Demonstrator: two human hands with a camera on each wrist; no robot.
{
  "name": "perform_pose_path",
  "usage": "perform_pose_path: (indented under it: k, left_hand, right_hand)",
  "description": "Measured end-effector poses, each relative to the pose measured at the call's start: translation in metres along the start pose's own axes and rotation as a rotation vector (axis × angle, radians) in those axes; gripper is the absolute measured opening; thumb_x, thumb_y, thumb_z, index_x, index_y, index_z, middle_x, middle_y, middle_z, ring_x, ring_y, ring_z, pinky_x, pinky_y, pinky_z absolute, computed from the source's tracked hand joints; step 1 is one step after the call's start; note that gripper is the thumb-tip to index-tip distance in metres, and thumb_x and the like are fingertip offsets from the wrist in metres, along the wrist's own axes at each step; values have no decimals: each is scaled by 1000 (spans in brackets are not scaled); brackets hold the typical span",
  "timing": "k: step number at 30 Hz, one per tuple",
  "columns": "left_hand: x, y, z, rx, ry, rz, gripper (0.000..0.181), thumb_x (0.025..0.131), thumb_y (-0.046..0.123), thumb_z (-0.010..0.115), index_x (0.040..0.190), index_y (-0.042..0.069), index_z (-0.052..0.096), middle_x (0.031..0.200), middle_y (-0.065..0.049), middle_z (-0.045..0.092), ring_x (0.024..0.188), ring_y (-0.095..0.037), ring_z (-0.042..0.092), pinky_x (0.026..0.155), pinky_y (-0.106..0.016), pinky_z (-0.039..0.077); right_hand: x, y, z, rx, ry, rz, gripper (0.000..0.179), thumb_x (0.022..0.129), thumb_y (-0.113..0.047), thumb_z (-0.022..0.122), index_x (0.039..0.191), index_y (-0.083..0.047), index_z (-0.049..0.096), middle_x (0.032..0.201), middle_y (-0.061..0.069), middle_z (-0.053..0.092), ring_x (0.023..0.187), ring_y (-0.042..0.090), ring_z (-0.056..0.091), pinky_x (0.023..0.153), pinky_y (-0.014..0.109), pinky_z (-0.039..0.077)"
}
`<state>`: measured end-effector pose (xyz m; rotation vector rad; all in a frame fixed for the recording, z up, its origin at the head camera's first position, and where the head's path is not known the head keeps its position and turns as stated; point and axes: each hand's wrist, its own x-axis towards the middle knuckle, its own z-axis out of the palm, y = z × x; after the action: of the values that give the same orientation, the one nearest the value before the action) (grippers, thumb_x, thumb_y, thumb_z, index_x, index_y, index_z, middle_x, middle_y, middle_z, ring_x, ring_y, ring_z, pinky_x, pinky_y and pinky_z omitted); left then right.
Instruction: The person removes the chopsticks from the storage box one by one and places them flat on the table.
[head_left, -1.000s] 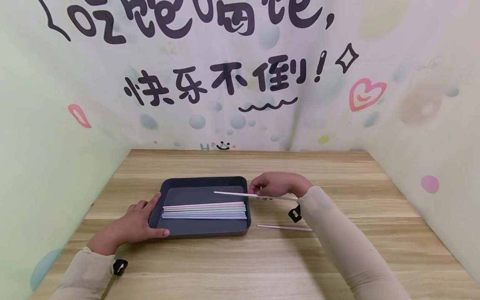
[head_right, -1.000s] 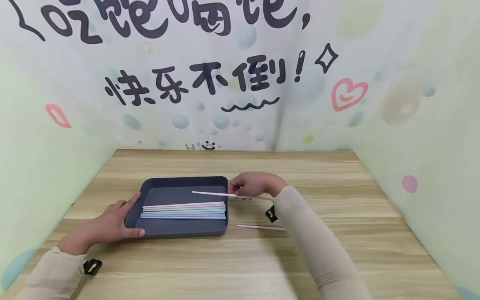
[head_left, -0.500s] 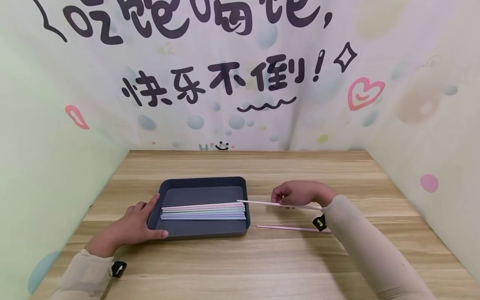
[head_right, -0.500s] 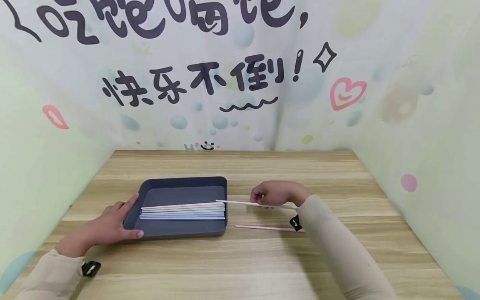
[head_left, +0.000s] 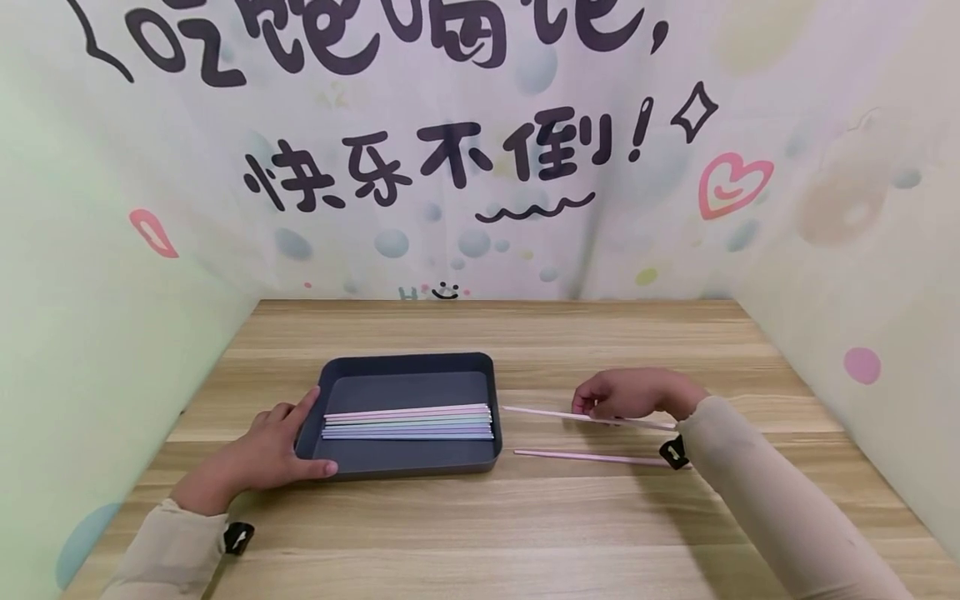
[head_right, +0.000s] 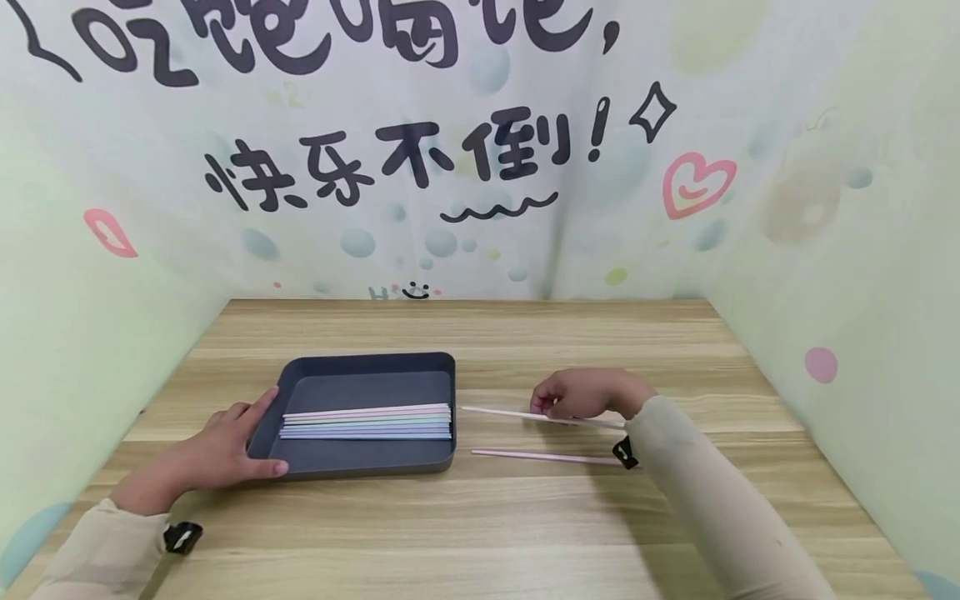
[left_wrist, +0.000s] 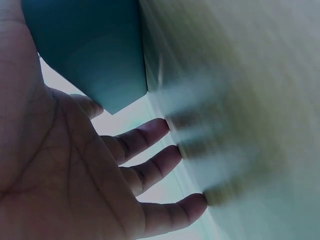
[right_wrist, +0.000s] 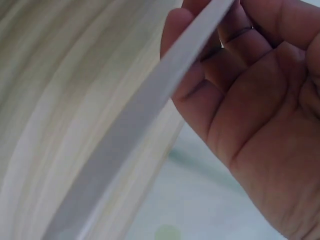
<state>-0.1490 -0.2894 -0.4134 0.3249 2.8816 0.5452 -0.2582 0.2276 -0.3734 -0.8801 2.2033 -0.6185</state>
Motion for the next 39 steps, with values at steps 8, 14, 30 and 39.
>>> perform_pose_path:
  k: [8,14,30,39]
  left_hand:
    - [-1,0,0,-7,0,-1,125,73,68,75,156,-3,13,133,-39,39,120,-60,37,89,-66,40]
    - [-1,1,1,-10,7,6,124,74,67,75,156,-3,14,132,-39,40,119,-60,38,90,-65,41]
    - [-2,2,-1,-10,10,20,121,76,62,77,156,-3,14,131,-37,41,119,-60,38,89,-64,42]
    - [-1,3,-2,-6,1,1,123,74,65,76,156,-3,14,132,-38,40,119,-60,38,89,-65,41]
  right_hand:
    - [-5,7,4,10,-22,25,15,92,7,53,93,-4,63,72,-3,50,62,12,46,61,25,40]
    - [-9,11,6,-27,-18,49,16,91,5,53,92,-7,63,73,-6,50,64,9,45,63,26,39]
    - [-9,16,12,-17,-23,-10,18,87,12,53,89,-4,60,72,-4,47,66,7,43,63,24,37]
    - [-7,15,15,-47,-4,-26,18,87,11,53,88,-5,60,71,-7,45,66,6,43,63,23,36]
